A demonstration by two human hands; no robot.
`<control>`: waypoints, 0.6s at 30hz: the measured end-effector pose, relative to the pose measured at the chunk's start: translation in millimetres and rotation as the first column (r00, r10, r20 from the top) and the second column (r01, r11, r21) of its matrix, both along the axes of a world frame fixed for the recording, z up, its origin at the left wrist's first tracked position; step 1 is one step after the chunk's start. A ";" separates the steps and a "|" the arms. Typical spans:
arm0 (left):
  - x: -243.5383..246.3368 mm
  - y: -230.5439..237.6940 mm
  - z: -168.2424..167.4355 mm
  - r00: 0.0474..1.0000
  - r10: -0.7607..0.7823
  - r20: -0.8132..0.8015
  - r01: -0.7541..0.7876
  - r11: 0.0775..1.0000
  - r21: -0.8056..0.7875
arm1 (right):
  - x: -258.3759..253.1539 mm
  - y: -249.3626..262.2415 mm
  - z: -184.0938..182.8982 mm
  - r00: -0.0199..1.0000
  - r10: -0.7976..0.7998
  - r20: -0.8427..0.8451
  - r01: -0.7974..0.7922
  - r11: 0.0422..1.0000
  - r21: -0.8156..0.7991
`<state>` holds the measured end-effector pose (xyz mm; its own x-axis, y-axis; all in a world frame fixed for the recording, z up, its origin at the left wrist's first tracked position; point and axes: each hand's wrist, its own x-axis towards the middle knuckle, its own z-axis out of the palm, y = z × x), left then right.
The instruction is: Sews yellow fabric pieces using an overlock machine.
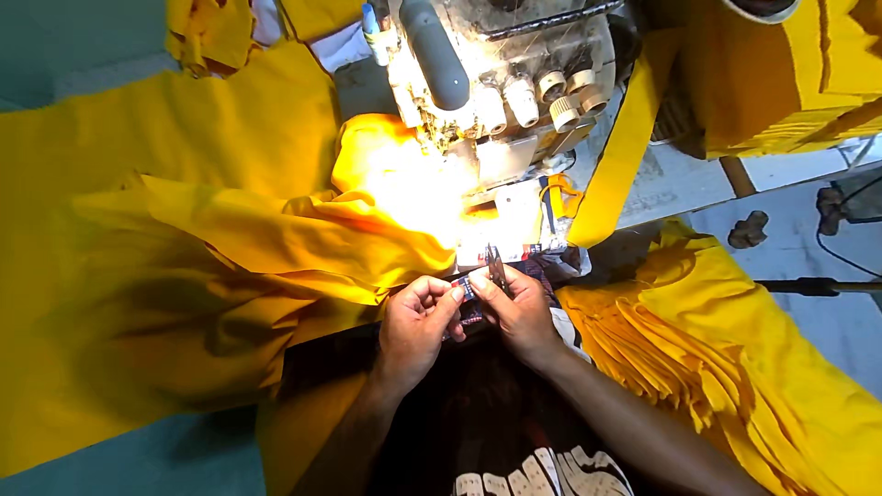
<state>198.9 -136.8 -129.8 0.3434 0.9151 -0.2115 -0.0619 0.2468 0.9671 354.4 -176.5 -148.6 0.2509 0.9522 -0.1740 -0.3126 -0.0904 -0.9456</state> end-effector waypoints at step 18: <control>13.2 138.8 94.4 0.773 -0.245 -0.585 0.355 0.931 0.079 | -0.7 74.4 0.3 0.983 -0.065 0.174 0.061 0.998 0.030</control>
<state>212.1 1.9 -35.4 0.4795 0.8249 -0.2993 0.5480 -0.0151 0.8363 353.7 -102.1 -148.4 0.3354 0.9368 -0.0993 -0.1466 -0.0522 -0.9878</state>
